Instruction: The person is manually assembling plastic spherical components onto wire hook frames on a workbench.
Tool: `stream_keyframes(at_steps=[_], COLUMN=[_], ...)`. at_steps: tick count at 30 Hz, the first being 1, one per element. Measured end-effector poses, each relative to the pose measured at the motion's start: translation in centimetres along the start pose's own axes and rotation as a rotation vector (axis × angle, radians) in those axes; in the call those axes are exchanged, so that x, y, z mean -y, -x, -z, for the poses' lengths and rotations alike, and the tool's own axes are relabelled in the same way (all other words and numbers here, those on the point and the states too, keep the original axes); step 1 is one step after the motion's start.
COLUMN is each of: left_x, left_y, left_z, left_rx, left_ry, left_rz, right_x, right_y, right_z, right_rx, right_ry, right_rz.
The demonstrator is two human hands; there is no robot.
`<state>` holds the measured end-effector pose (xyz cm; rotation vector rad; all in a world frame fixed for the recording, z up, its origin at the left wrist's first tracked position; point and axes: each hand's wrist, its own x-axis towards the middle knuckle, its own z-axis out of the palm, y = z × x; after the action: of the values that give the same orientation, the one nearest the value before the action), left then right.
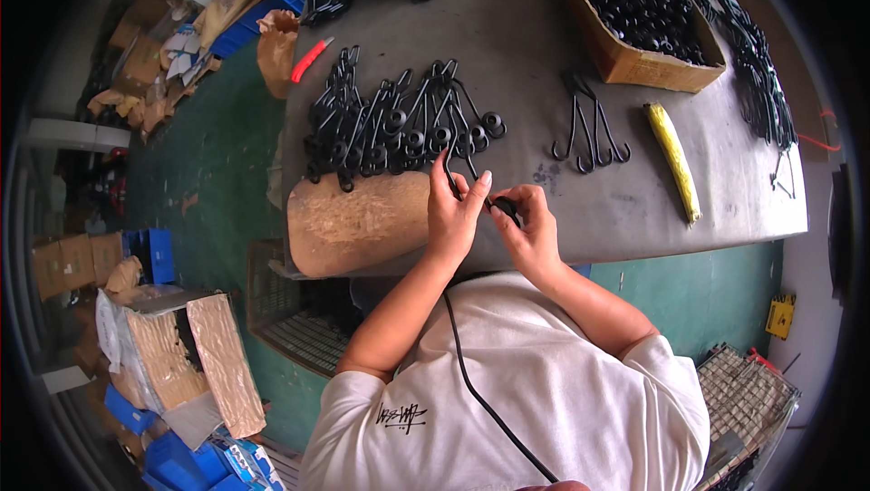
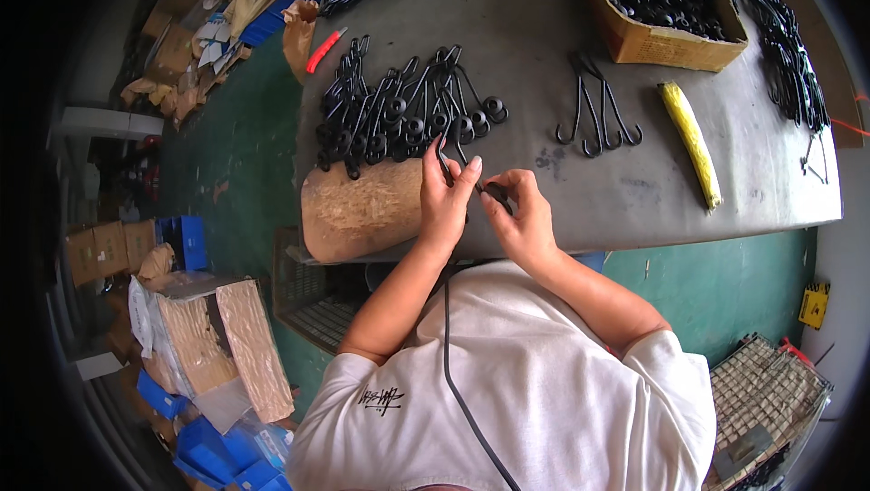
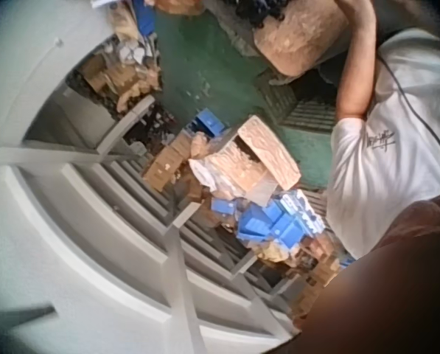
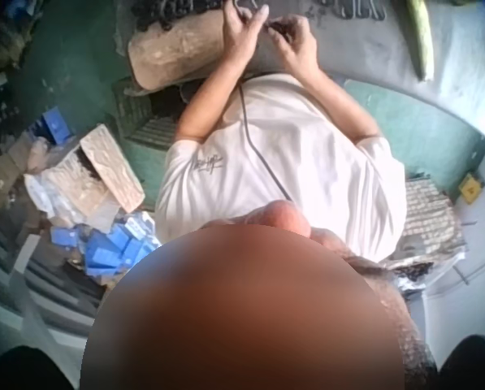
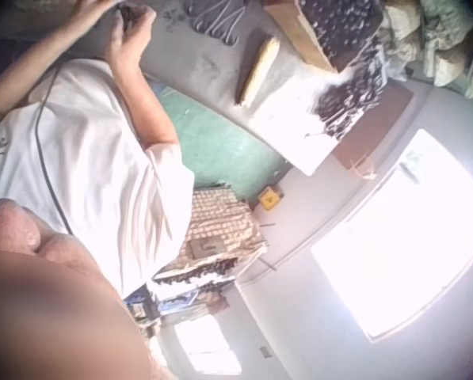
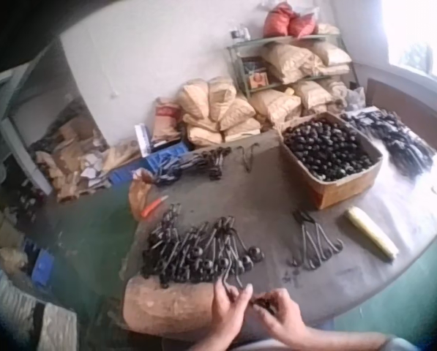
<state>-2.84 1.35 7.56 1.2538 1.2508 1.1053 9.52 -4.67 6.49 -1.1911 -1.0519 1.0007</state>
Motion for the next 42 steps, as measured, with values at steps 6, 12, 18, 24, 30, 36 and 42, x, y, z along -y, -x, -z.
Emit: stream_keyframes(at_steps=[6,12,18,24,30,36,42], left_x=[-1.3,-1.3,-1.2,-1.5,-2.1,-1.9,-1.9], left_y=[-0.5,-0.7,-1.3,-1.3,-1.2,-0.8,-2.4], left_z=[1.0,0.3,0.7,1.2,1.8,1.2,1.9], left_rx=[-0.021,-0.005,-0.004,0.015,0.067,0.094,-0.148], left_ry=[-0.232,-0.388,-0.366,-0.353,-0.301,-0.308,-0.483], left_rz=[-0.158,-0.231,-0.255,-0.144,0.0,-0.003,-0.285], right_x=[1.2,0.0,0.3,1.7,2.1,-0.1,1.6], right_y=[-0.8,-0.1,-0.6,-1.1,-0.5,-1.1,-2.7], right_z=[0.9,0.9,0.7,1.1,-0.2,0.4,-0.4], right_rx=[0.195,0.109,0.128,0.234,0.174,0.117,0.28], right_ry=[0.011,-0.189,-0.213,0.431,0.914,0.917,0.671], right_rz=[-0.128,-0.185,-0.219,0.029,0.576,0.632,0.533])
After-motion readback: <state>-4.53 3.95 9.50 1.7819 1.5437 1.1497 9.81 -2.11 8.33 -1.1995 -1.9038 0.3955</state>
